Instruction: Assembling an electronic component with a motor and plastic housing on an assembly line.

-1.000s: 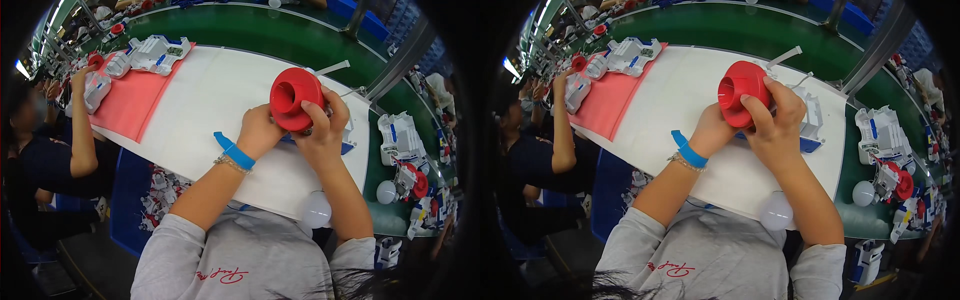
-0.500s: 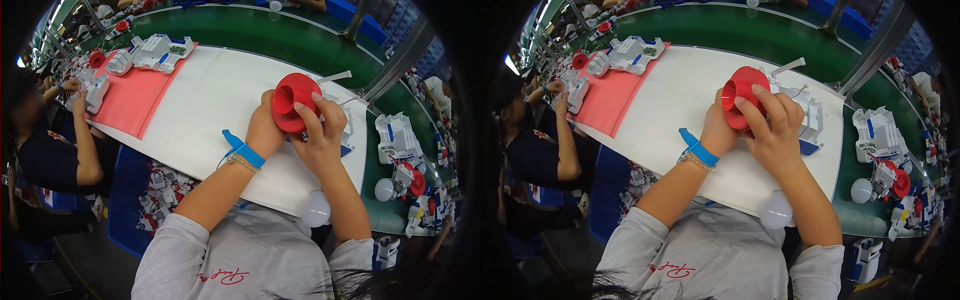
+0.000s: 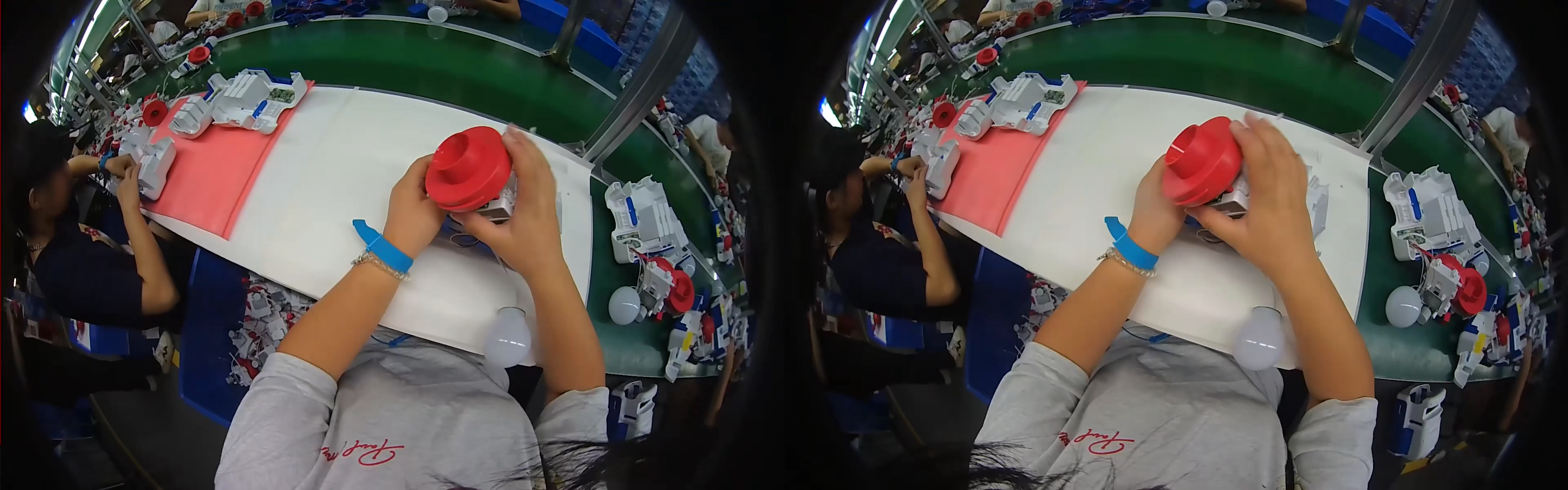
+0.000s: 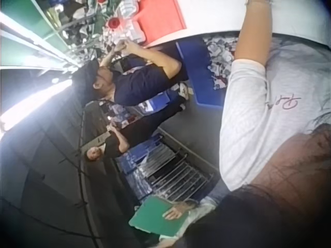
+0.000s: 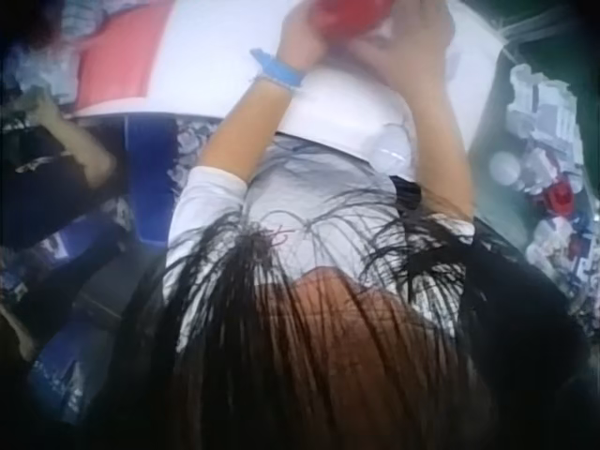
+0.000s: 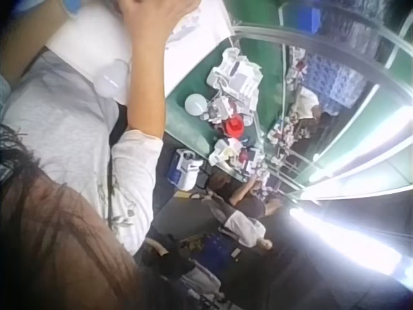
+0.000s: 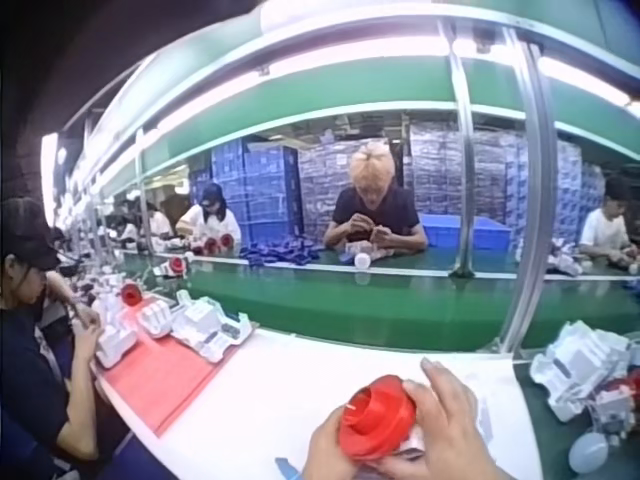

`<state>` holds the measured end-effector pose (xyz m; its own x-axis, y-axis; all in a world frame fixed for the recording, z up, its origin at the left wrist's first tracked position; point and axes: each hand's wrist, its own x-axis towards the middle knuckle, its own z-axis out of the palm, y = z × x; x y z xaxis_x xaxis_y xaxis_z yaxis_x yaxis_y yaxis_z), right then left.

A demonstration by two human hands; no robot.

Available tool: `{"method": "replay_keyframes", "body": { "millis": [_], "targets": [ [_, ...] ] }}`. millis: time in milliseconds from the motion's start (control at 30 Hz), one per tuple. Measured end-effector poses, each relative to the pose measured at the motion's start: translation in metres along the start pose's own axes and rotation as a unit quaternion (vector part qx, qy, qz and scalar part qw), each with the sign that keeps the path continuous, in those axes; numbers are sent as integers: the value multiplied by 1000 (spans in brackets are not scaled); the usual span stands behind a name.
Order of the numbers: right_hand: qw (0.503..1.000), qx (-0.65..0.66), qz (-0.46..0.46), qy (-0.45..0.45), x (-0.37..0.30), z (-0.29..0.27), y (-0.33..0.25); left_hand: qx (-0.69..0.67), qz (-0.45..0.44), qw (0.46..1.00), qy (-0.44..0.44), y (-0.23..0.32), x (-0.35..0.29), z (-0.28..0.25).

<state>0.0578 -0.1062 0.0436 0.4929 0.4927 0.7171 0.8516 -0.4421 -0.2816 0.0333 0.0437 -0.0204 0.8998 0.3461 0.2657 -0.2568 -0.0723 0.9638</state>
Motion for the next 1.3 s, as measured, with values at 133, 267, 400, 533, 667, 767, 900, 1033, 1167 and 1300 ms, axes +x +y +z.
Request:
{"method": "replay_keyframes", "body": {
  "millis": [133,267,400,533,667,767,900,1033,1167,1300],
  "targets": [
    [977,168,130,18,1,1,6,-42,49,997,30,1,-4,4],
    [940,236,248,7,16,-9,12,-119,13,992,-27,-7,1,-1],
    [977,113,170,-61,27,-10,3,-35,-10,995,-96,-12,3,-1],
    [987,46,125,-90,37,-9,-10,42,-68,991,-108,16,4,0],
    [982,63,123,-127,42,-7,-15,36,-50,995,-79,13,4,-2],
    [975,154,97,-131,38,-12,-10,-127,-25,987,-99,0,12,-8],
    [955,213,79,-189,35,-27,23,-122,-37,992,-17,7,0,-13],
    [944,235,96,-212,34,-29,40,-30,127,991,37,18,-14,-16],
    [934,240,142,-222,35,-28,42,51,212,975,39,23,-26,-18],
    [906,311,156,-240,29,-25,36,142,310,937,72,22,-32,-14]
  ]
}}
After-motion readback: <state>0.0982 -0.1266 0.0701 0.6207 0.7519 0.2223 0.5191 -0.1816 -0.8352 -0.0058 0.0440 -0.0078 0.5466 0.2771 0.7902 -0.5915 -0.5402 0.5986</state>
